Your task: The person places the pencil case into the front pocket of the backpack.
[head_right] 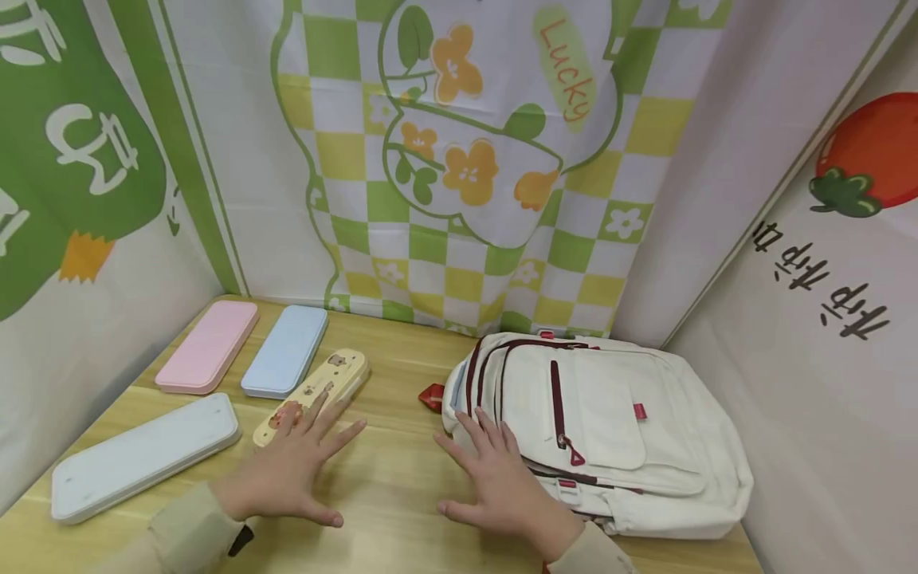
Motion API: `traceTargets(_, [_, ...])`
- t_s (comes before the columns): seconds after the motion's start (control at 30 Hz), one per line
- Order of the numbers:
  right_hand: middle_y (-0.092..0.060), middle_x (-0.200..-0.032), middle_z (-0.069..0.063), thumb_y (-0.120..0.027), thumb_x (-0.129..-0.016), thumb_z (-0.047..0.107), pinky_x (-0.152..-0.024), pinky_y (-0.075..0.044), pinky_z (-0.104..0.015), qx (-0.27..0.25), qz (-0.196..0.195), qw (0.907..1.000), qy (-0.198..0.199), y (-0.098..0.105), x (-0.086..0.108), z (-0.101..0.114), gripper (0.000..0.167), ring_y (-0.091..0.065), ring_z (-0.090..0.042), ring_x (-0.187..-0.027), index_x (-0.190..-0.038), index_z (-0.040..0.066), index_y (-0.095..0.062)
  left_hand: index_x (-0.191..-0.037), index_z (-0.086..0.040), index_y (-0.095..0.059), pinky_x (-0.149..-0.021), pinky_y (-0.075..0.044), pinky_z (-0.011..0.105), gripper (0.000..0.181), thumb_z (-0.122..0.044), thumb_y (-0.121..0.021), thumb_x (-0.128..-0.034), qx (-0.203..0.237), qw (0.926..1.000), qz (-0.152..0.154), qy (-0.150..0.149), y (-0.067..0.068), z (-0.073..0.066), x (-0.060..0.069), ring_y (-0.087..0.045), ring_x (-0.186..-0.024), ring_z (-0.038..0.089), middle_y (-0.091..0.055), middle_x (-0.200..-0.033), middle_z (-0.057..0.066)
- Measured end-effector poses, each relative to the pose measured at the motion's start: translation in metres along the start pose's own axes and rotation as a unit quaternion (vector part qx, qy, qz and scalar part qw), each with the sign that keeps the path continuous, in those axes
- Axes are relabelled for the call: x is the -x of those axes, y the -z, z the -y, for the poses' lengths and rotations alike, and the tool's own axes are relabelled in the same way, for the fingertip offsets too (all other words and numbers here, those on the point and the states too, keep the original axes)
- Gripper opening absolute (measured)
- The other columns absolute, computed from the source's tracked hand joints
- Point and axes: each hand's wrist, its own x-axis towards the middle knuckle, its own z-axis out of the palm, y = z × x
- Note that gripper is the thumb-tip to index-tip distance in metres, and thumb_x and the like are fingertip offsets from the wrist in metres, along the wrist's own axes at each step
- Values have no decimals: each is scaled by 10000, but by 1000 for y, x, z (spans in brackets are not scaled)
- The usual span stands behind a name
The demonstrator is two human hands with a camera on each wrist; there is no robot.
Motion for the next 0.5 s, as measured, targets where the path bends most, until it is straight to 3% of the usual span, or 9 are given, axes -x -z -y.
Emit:
traceTargets(0.27, [-347,-1573,-255,-750,-886,465,-993,-331,-805,-209,-34,9990,-386,12,5,-11,804,-307,-546,-1422,-1560,160,-435,-1640,-195,-309,-1114,-107,796,1217,-763,-800,-682,-115,9991,-278,304,3,22,8,-77,-1506,546,-158,-1679,237])
traceTargets(0.5, [-362,-1551,-269,-728,-907,459,-983,-363,-779,-409,-372,9969,-554,14,10,-24,788,-335,-554,-1392,-1551,115,-433,-1618,-142,-355,-1087,-123,822,1161,-722,-806,-719,38,9968,-367,707,23,34,22,-104,-1494,562,-204,-1657,262])
